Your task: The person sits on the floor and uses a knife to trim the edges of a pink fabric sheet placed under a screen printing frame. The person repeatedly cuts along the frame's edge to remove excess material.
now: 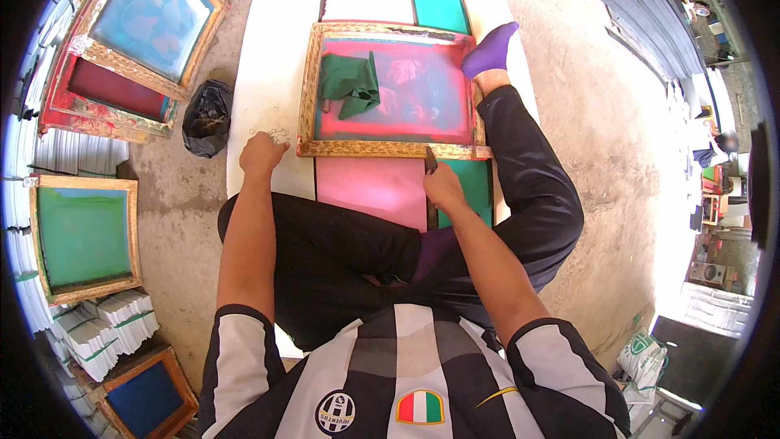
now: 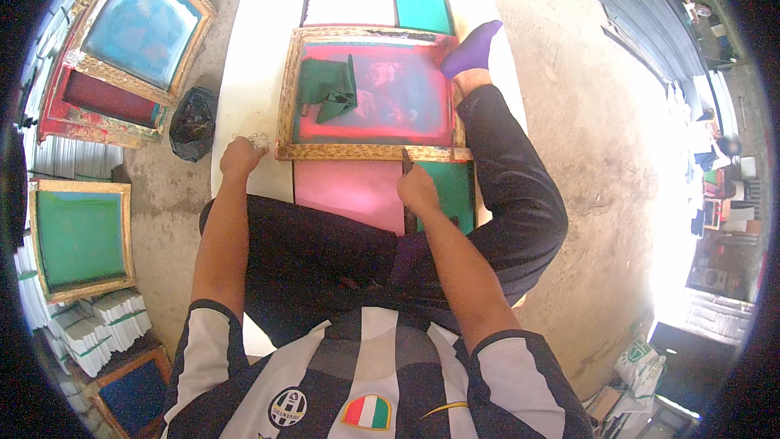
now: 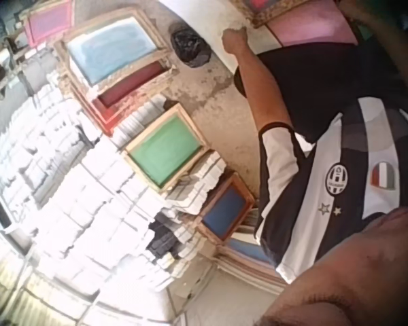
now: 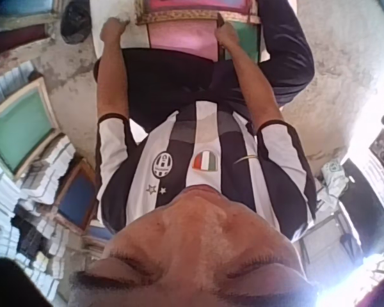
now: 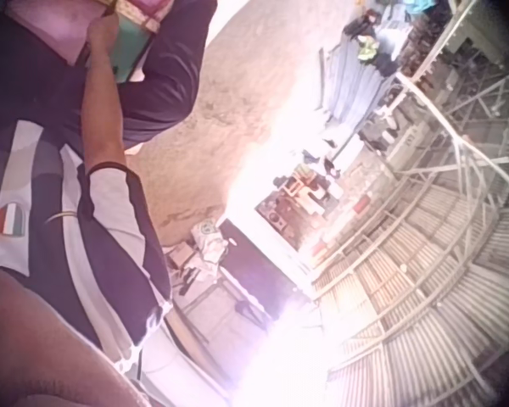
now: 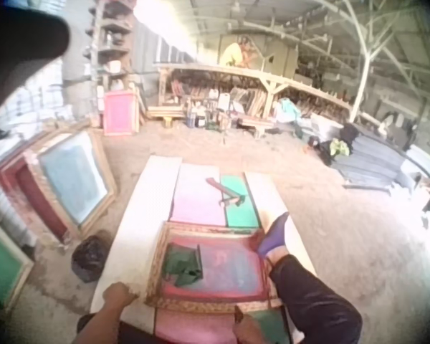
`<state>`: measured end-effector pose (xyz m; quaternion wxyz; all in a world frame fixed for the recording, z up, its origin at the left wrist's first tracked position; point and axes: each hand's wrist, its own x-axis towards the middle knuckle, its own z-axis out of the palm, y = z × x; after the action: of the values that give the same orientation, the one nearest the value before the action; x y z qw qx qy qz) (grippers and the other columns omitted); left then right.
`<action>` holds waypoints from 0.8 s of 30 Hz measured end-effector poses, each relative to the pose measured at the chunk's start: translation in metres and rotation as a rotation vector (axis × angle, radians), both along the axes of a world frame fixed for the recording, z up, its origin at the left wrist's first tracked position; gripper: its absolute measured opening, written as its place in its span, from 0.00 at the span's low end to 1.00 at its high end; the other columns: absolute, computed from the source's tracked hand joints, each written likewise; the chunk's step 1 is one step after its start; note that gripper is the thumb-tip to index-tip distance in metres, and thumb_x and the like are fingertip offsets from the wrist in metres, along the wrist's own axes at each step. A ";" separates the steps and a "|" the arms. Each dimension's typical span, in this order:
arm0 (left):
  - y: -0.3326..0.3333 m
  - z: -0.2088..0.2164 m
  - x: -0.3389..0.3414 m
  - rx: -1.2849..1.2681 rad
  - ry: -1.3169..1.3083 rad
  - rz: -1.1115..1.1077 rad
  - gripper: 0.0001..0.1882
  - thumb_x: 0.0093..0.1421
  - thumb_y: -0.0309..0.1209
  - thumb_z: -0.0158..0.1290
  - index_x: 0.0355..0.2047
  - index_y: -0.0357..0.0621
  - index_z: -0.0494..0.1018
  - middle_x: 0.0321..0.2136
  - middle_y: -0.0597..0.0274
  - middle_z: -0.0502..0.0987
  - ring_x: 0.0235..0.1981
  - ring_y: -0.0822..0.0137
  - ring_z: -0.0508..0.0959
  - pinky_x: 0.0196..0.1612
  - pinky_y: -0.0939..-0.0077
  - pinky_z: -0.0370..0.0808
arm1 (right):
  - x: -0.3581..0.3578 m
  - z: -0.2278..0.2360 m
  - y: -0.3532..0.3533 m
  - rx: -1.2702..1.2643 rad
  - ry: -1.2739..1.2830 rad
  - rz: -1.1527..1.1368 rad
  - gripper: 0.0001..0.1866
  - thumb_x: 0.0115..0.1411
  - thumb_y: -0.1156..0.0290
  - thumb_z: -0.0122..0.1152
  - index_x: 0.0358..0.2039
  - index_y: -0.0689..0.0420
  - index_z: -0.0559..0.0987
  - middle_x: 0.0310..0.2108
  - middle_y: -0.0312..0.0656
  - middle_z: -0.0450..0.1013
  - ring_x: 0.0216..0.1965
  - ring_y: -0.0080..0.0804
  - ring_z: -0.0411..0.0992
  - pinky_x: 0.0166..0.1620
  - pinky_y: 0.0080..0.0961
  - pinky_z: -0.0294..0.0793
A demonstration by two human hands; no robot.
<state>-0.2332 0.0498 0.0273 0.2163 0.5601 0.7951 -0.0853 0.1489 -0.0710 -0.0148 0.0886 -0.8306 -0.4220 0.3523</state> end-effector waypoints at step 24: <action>-0.053 0.010 0.086 0.264 -1.028 -0.294 0.14 0.63 0.36 0.60 0.40 0.36 0.80 0.25 0.61 0.80 0.22 0.73 0.76 0.28 0.75 0.75 | -0.107 0.032 -0.008 0.058 0.949 0.142 0.19 0.61 0.74 0.55 0.54 0.61 0.73 0.23 0.42 0.73 0.17 0.29 0.71 0.20 0.27 0.69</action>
<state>-0.1476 -0.0037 0.0373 0.4905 0.6572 0.5044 0.2702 0.0415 -0.0792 0.0170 0.2703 -0.5444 -0.4005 0.6857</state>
